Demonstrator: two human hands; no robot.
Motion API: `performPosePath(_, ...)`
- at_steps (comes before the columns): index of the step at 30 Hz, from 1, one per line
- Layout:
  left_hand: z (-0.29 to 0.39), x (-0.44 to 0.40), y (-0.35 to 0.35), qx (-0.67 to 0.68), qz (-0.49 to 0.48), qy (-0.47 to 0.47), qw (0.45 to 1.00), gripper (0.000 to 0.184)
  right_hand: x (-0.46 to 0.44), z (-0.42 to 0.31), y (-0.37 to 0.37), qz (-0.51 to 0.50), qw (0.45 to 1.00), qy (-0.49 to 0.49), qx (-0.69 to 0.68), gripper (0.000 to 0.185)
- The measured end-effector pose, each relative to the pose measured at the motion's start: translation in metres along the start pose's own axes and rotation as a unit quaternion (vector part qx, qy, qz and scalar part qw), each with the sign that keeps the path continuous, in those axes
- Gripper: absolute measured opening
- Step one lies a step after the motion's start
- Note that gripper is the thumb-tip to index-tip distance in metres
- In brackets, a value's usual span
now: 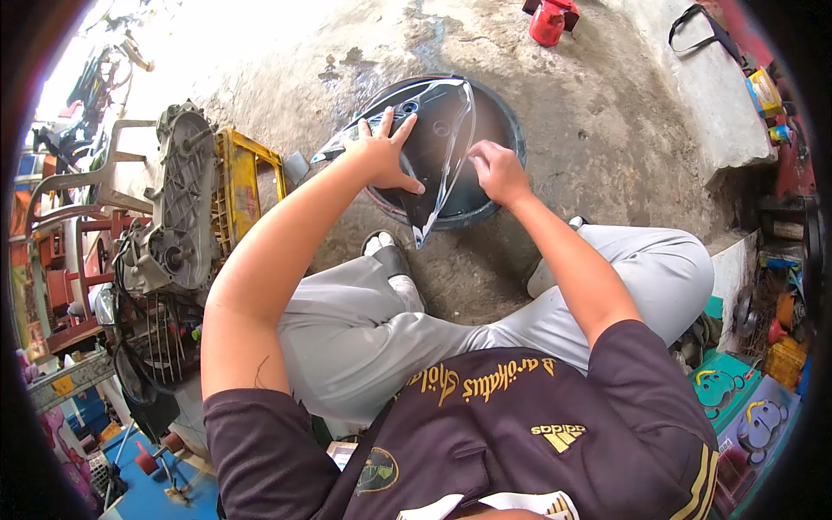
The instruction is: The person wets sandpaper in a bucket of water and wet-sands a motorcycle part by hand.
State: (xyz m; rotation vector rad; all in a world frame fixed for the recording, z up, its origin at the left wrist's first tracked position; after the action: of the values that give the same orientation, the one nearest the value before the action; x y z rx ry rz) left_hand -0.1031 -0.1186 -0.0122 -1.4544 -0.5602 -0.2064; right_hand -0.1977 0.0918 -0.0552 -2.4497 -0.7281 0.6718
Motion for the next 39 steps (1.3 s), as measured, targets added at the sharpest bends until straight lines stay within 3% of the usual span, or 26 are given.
performPosePath(2,0.000,-0.001,-0.002,-0.002,-0.002,-0.002,1.000,0.141,-0.003,0.001,-0.004,0.026,0.999,0.019,-0.008,0.008)
performPosePath(4,0.000,0.001,0.001,-0.003,-0.010,-0.004,1.000,0.141,-0.002,-0.008,-0.004,0.015,1.000,-0.026,-0.005,0.008)
performPosePath(16,0.001,0.001,-0.002,-0.007,-0.015,-0.008,1.000,0.141,-0.005,0.003,0.000,0.009,1.000,0.014,-0.009,0.009)
performPosePath(18,0.001,0.000,-0.001,-0.004,-0.005,-0.003,1.000,0.141,0.000,-0.002,0.004,-0.020,0.999,-0.026,0.009,0.009)
performPosePath(28,0.001,-0.001,-0.002,-0.007,-0.006,-0.002,1.000,0.142,-0.002,-0.006,0.003,-0.014,0.999,-0.037,0.020,0.009)
performPosePath(36,0.002,0.001,-0.003,-0.007,-0.015,-0.004,1.000,0.142,-0.004,0.005,0.002,-0.011,1.000,0.019,0.015,0.011)
performPosePath(39,0.001,0.001,-0.003,-0.003,-0.008,-0.007,1.000,0.143,-0.002,0.003,0.005,-0.025,0.999,-0.014,0.026,0.010)
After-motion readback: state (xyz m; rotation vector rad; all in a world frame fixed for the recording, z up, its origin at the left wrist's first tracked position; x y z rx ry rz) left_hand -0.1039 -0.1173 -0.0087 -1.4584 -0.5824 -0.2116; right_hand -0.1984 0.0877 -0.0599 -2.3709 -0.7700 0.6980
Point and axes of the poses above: each hand's wrist, its own x-axis away from the middle knuckle, its own y-axis out of the palm, z = x × y, the point moved 6 cm from there along -x, towards the middle knuckle, and after that the axes turned 6 degrees about z, right-handed, at the moved point
